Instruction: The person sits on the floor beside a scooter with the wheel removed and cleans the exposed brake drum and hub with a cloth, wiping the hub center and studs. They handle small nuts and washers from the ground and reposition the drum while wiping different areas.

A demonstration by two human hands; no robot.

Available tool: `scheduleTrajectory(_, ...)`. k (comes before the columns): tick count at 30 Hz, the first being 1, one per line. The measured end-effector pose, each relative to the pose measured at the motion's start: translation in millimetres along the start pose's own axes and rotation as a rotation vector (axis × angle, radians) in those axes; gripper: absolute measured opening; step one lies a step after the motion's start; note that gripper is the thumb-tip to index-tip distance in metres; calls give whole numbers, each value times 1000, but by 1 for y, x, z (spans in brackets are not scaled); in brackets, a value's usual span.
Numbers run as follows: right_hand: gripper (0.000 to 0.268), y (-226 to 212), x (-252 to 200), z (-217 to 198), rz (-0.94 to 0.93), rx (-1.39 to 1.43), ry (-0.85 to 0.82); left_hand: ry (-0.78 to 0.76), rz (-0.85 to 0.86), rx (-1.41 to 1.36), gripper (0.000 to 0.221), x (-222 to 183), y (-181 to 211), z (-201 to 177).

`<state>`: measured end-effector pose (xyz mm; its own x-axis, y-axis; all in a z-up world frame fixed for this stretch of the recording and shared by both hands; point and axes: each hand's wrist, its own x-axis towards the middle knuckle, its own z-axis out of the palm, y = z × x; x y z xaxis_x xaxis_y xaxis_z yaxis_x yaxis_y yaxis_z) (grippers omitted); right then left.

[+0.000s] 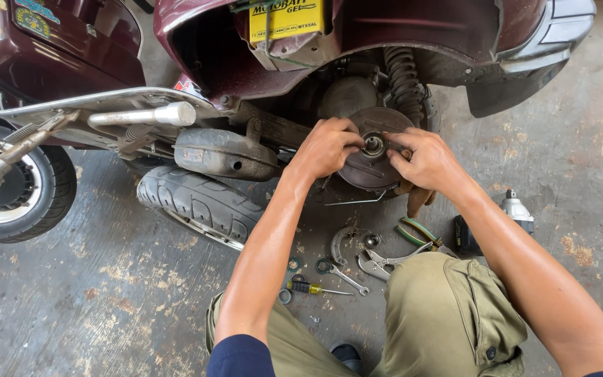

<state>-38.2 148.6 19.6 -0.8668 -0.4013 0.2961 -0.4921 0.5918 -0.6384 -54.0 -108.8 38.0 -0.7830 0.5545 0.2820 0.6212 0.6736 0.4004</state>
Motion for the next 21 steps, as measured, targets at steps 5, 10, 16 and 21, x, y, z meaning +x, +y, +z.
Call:
scheduleTrajectory(5,37,2,0,2,6,9,0,-12,88,169,5,2,-8,7)
scheduleTrajectory(10,36,2,1,0,19,3,-14,51,276,350,7,10,-11,8)
scheduleTrajectory(16,35,1,3,0,18,5,-29,129,422,387,9,20,-12,10)
scheduleTrajectory(21,33,-7,1,-3,27,-12,-16,209,536,320,20,18,-12,9)
